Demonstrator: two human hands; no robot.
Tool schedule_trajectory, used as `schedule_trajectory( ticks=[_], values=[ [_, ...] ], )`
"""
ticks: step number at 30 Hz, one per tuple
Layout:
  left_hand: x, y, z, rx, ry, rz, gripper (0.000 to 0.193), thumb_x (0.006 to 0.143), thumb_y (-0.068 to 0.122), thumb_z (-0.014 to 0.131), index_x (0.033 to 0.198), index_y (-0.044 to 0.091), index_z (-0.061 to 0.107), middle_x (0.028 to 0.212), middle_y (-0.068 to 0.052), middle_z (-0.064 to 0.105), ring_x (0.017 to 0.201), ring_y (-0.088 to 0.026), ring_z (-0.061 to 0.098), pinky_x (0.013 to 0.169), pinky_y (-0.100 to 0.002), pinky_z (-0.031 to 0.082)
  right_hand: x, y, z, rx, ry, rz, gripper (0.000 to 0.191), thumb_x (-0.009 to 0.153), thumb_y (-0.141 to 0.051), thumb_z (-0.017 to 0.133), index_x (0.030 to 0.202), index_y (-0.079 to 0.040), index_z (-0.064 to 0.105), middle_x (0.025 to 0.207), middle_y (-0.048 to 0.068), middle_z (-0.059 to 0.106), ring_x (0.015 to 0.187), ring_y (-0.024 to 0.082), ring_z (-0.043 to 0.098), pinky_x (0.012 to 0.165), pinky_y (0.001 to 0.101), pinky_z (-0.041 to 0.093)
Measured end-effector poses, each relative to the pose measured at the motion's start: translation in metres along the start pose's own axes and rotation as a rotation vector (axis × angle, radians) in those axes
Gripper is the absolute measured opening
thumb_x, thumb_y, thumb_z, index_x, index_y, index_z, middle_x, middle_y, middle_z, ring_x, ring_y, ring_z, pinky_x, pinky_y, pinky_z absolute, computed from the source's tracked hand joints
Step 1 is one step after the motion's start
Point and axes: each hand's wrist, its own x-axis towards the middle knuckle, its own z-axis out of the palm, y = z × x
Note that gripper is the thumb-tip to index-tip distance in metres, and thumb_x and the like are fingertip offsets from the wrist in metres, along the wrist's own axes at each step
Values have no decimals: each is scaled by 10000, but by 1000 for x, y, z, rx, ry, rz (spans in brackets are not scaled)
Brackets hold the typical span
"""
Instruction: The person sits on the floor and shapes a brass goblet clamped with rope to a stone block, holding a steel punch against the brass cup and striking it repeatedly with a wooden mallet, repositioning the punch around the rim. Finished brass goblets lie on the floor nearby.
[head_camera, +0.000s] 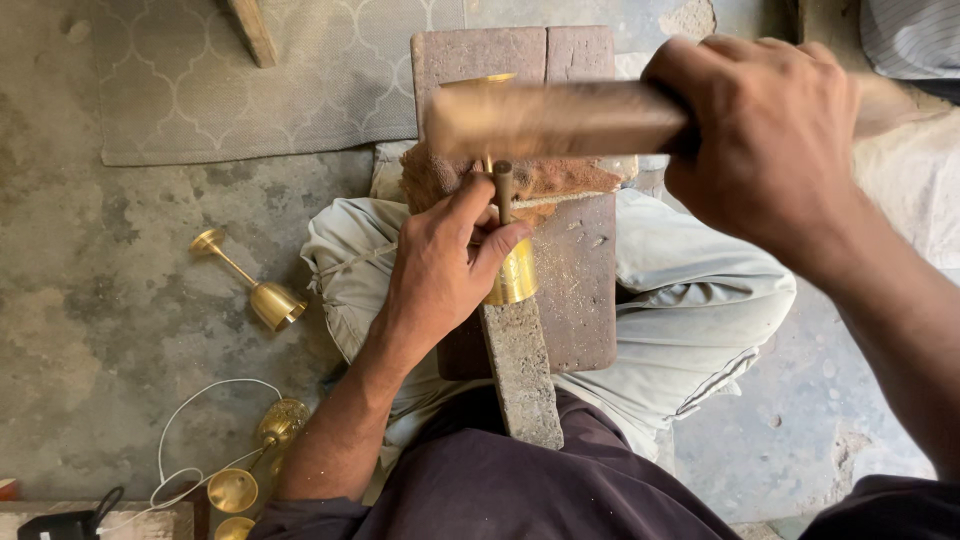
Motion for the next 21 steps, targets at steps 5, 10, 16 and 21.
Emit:
schedule_trajectory(
  ticks=[5,10,16,21],
  values=[
    [-3,0,0,31,14,-45,296,989,227,755,1099,17,576,858,-117,717,767,-219,752,615,-358,580,1,-1,-1,256,-138,160,203,814,-66,701,1012,-81,655,860,86,720,720,292,699,609,466,520],
    [-6,0,1,37,16,-40,287,978,234,759,1078,36,577,843,-98,729,762,-211,763,603,-344,581,0,1,0,448,-35,154,313,810,-74,689,1122,-86,656,931,109,702,848,335,690,725,454,547],
    [-3,1,1,48,6,-56,290,975,224,756,1071,27,566,821,-105,719,726,-218,754,583,-353,575,1,4,2,85,5,26,173,857,-61,749,1018,-68,685,821,131,700,741,351,678,671,494,524],
    [-7,2,2,-22,10,-95,271,1011,216,734,1064,27,547,850,-101,720,741,-210,761,591,-339,588,-1,4,-1,116,-83,80,275,771,-65,756,1034,-67,675,847,119,687,743,393,657,595,514,479]
  ],
)
